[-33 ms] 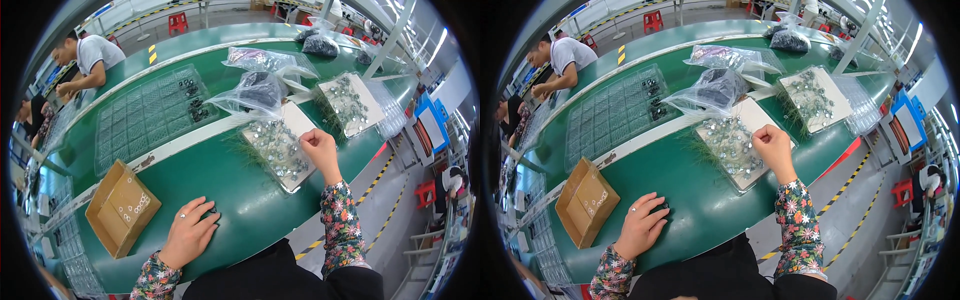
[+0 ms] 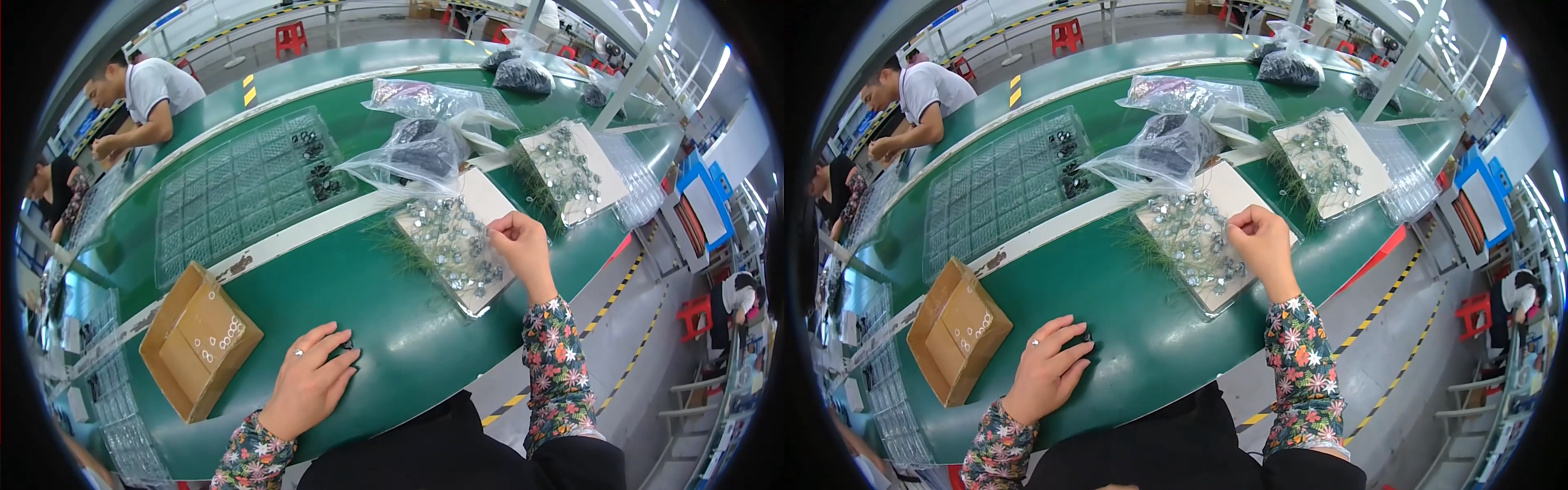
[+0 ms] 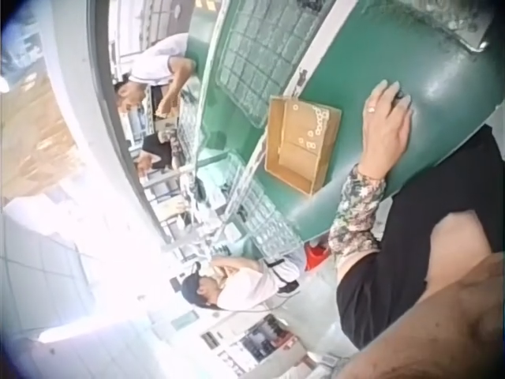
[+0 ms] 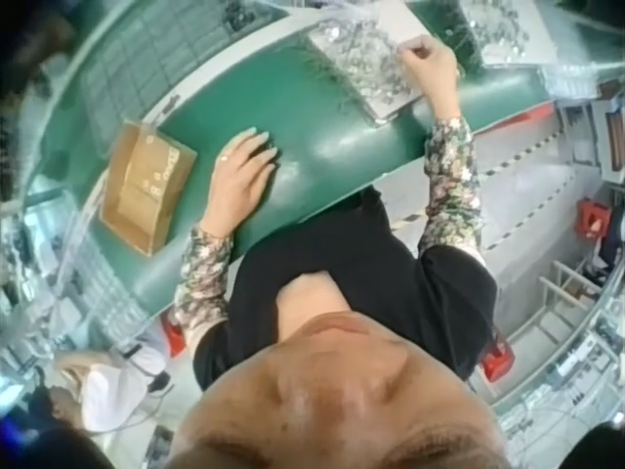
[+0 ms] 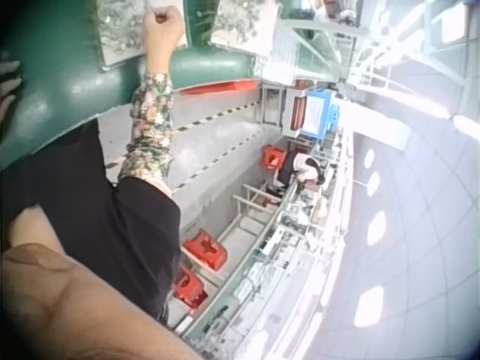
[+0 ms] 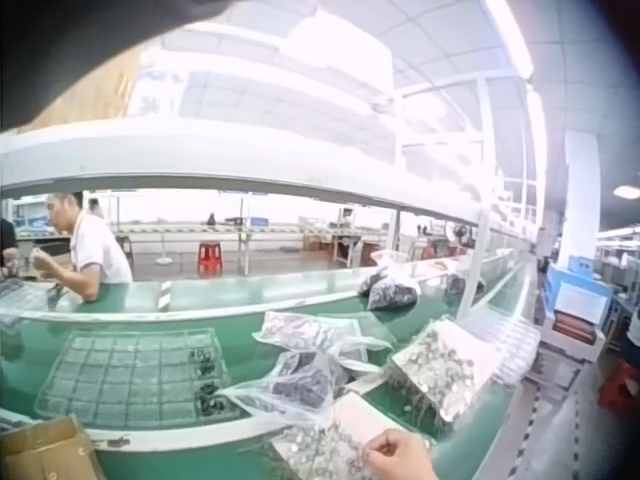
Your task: The person assembles small plastic components by hand, attaching white washers to them.
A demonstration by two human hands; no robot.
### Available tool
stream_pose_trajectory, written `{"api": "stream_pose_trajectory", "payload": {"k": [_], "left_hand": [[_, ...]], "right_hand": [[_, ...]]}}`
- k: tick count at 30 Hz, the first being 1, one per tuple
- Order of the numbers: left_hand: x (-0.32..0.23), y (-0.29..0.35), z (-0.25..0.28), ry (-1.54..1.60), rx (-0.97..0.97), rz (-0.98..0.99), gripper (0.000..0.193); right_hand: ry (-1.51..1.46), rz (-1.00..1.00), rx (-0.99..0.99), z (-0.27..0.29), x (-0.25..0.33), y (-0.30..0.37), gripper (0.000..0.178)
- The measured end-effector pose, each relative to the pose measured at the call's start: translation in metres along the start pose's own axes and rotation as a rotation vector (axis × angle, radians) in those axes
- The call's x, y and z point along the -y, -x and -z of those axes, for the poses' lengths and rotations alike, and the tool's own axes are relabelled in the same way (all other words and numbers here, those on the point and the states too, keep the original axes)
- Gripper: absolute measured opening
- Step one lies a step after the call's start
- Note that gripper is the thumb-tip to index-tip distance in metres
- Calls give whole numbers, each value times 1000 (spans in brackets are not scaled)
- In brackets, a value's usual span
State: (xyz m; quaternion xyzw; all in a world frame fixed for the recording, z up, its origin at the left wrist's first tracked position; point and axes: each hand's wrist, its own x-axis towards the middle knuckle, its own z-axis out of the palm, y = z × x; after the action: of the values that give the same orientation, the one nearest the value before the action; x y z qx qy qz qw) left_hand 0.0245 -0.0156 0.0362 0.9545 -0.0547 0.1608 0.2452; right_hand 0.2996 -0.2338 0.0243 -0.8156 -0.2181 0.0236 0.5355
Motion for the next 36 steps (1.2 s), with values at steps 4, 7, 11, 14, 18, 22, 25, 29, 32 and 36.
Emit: {"api": "stream_pose_trajectory", "payload": {"k": [4, 7, 11, 14, 18, 22, 25, 29, 32, 36], "left_hand": [[-3, -9, 2, 6, 9, -30, 25], [-7, -12, 5, 12, -18, -20, 23], [-9, -14, 4, 69, -84, -4, 22], [-12, -28, 2, 198, -226, 20, 22], [-20, -48, 8, 351, -358, 44, 28], [-16, -41, 9, 431, -407, 82, 28], [-10, -28, 9, 442, -435, 131, 24], [0, -13, 5, 606, -440, 292, 18], [11, -2, 0, 841, -442, 397, 17], [15, 8, 0, 1099, -429, 444, 17]], "right_hand": [[-181, -105, -14, 1, 9, 3, 5], [-246, -78, -10, 1, 14, 5, 6], [-318, -49, 67, -4, 39, 14, 4], [-474, -22, 237, -23, 65, 27, 3], [-554, 1, 522, -54, 98, 52, 5], [-584, 69, 671, -82, 107, 62, 4], [-580, 80, 735, -96, 107, 65, 4], [-561, 66, 778, -107, 105, 64, 3], [-503, 110, 725, -114, 101, 61, 4], [-66, 353, 588, -119, 86, 56, 7]]}}
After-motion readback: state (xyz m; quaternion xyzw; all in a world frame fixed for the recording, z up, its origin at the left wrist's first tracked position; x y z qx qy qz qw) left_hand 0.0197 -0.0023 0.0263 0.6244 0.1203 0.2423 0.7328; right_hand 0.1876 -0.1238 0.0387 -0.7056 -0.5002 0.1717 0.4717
